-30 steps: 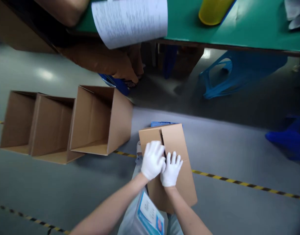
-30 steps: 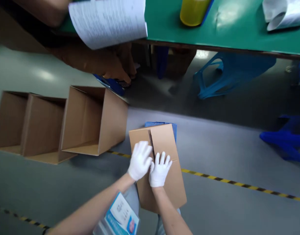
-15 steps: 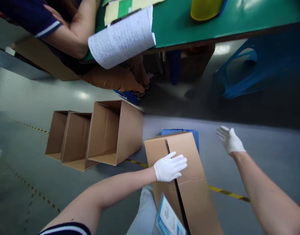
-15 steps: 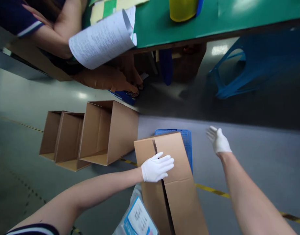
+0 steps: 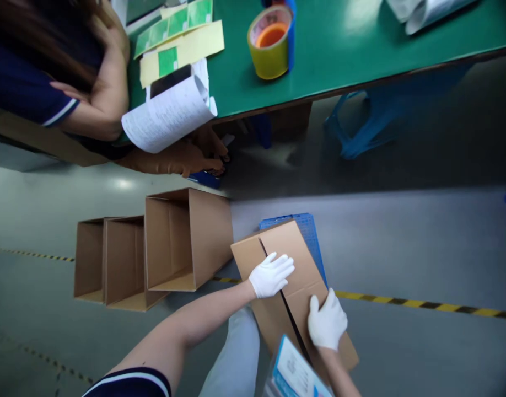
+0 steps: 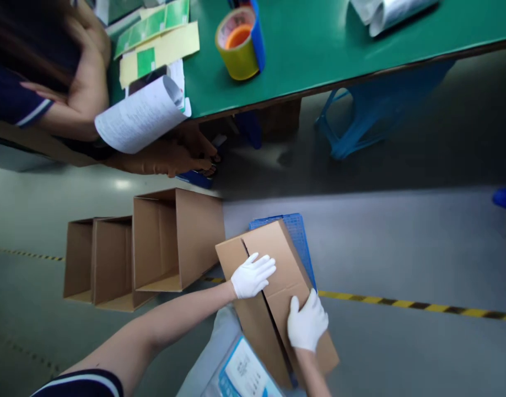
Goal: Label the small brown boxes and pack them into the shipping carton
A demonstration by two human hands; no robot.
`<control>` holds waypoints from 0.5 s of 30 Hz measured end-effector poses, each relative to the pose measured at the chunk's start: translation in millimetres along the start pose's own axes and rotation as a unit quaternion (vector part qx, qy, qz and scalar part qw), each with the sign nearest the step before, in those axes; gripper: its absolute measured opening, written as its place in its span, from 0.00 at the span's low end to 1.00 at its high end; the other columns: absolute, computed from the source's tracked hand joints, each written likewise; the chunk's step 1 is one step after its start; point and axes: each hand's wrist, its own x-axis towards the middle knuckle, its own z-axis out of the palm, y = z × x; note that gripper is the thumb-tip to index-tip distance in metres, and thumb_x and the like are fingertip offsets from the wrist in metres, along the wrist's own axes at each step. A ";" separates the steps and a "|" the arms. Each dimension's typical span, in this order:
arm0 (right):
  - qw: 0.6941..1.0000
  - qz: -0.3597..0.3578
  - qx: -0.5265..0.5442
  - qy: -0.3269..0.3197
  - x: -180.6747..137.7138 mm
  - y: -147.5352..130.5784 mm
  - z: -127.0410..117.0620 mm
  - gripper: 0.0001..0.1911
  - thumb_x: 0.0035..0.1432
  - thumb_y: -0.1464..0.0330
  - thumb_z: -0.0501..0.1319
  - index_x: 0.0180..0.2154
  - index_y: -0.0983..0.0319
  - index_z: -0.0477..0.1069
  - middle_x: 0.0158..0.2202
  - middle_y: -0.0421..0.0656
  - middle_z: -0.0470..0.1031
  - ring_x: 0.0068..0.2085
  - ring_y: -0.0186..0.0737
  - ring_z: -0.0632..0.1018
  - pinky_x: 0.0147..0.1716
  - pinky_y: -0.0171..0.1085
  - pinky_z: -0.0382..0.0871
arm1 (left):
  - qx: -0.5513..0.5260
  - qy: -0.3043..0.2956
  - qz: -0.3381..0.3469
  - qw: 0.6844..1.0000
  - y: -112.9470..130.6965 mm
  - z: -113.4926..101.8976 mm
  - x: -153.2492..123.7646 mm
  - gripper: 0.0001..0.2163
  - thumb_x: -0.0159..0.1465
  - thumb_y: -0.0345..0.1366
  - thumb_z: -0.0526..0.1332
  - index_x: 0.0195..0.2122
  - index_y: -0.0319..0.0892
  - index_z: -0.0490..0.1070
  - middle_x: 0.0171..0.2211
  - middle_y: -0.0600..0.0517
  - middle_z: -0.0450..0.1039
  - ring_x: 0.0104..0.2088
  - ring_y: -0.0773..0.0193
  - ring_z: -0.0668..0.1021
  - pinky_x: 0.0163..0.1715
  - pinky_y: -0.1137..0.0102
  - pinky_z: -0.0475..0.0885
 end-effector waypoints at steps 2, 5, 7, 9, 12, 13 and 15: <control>0.993 0.000 -0.072 0.091 -38.9 -22.3 14.5 0.43 0.65 0.51 0.50 0.69 0.75 0.57 0.69 0.72 0.56 0.69 0.77 0.58 0.60 0.75 0.52 | 0.003 -0.011 -0.003 1.000 -1.4 -1.3 1.4 0.24 0.75 0.43 0.50 0.70 0.42 0.63 0.72 0.47 0.60 0.73 0.54 0.58 0.74 0.50 0.43; 0.985 0.014 -0.100 0.138 -71.9 -53.0 36.1 0.38 0.66 0.53 0.50 0.68 0.70 0.61 0.71 0.68 0.53 0.70 0.78 0.53 0.61 0.75 0.50 | 0.004 -0.034 -0.004 0.999 -3.1 -1.4 4.0 0.25 0.75 0.43 0.51 0.71 0.42 0.62 0.72 0.46 0.60 0.73 0.52 0.58 0.73 0.49 0.44; 0.982 0.040 -0.093 0.162 -76.3 -63.4 45.6 0.33 0.67 0.57 0.50 0.67 0.66 0.64 0.71 0.64 0.56 0.71 0.74 0.54 0.63 0.72 0.49 | 0.001 -0.043 -0.004 0.999 -4.0 -3.0 6.3 0.25 0.75 0.43 0.51 0.71 0.42 0.62 0.72 0.46 0.59 0.73 0.51 0.58 0.73 0.49 0.45; 0.977 0.064 -0.079 0.190 -73.4 -66.6 49.8 0.28 0.68 0.61 0.50 0.65 0.63 0.67 0.69 0.60 0.60 0.70 0.69 0.56 0.63 0.70 0.50 | -0.006 -0.054 -0.006 0.998 -5.3 -9.2 11.5 0.25 0.75 0.43 0.51 0.71 0.42 0.63 0.72 0.45 0.59 0.73 0.49 0.59 0.73 0.48 0.46; 0.967 0.095 -0.061 0.228 -67.6 -65.9 48.1 0.25 0.70 0.65 0.49 0.63 0.64 0.69 0.67 0.58 0.64 0.69 0.64 0.59 0.64 0.67 0.51 | -0.006 -0.077 -0.020 0.997 -8.2 -25.9 30.0 0.25 0.74 0.46 0.52 0.69 0.44 0.65 0.72 0.44 0.59 0.72 0.44 0.59 0.71 0.44 0.47; 0.965 0.104 -0.057 0.234 -66.4 -65.4 46.8 0.25 0.70 0.65 0.49 0.64 0.63 0.69 0.67 0.58 0.65 0.68 0.63 0.60 0.64 0.65 0.52 | 0.003 -0.078 -0.040 0.996 -9.1 -31.5 38.8 0.25 0.73 0.47 0.52 0.69 0.45 0.66 0.72 0.43 0.58 0.72 0.40 0.58 0.70 0.42 0.47; 0.965 0.117 -0.053 0.229 -64.2 -63.6 45.0 0.26 0.71 0.65 0.49 0.65 0.62 0.68 0.67 0.58 0.64 0.67 0.62 0.61 0.62 0.61 0.54 | 0.029 -0.070 -0.095 0.993 -10.1 -38.5 57.2 0.26 0.73 0.48 0.53 0.69 0.45 0.65 0.74 0.40 0.55 0.73 0.34 0.54 0.68 0.36 0.45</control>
